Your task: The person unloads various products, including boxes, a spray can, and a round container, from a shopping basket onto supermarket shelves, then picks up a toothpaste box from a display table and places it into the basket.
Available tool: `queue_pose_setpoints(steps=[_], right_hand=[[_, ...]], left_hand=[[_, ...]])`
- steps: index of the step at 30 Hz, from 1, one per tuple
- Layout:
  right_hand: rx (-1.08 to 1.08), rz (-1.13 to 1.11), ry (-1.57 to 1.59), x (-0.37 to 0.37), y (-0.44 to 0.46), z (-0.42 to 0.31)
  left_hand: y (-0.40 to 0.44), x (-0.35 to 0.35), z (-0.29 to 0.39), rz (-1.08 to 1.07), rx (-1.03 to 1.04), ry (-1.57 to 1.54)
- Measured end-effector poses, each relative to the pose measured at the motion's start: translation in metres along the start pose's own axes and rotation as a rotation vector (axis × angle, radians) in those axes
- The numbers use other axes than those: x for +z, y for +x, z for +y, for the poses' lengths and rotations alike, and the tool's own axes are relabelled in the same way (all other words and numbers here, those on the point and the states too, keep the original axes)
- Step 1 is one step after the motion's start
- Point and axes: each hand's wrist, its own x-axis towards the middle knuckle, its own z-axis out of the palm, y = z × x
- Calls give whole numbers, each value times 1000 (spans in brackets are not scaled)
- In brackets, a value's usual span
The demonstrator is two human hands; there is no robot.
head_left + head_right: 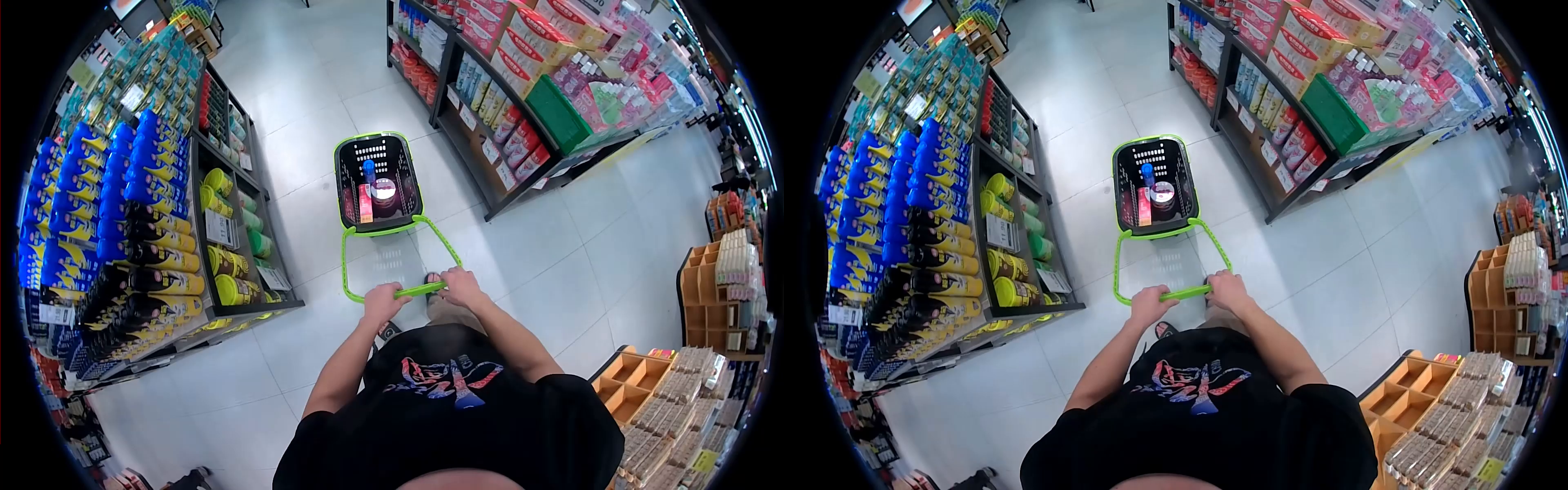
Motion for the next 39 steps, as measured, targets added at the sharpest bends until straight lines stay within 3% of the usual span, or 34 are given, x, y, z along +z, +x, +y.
queue_pose_setpoints(steps=[8,14,20,23,24,34,39], right_hand=[[-5,-77,188,-31,71,59],[-85,-68,274,-87,141,106],[-145,-18,291,-107,207,162],[-187,-39,231,-101,245,180],[-171,-42,206,-104,267,179],[-179,-111,191,-166,380,168],[-172,-203,154,-207,466,161]], left_hand=[[79,-2,15,-99,-95,-6],[165,-32,20,-212,-49,-62],[213,-47,12,-212,-104,32],[227,-47,5,-35,-24,-77],[250,-66,5,-110,-84,114],[367,-122,-48,-258,-68,-8],[434,-200,-59,-267,-66,-41]])
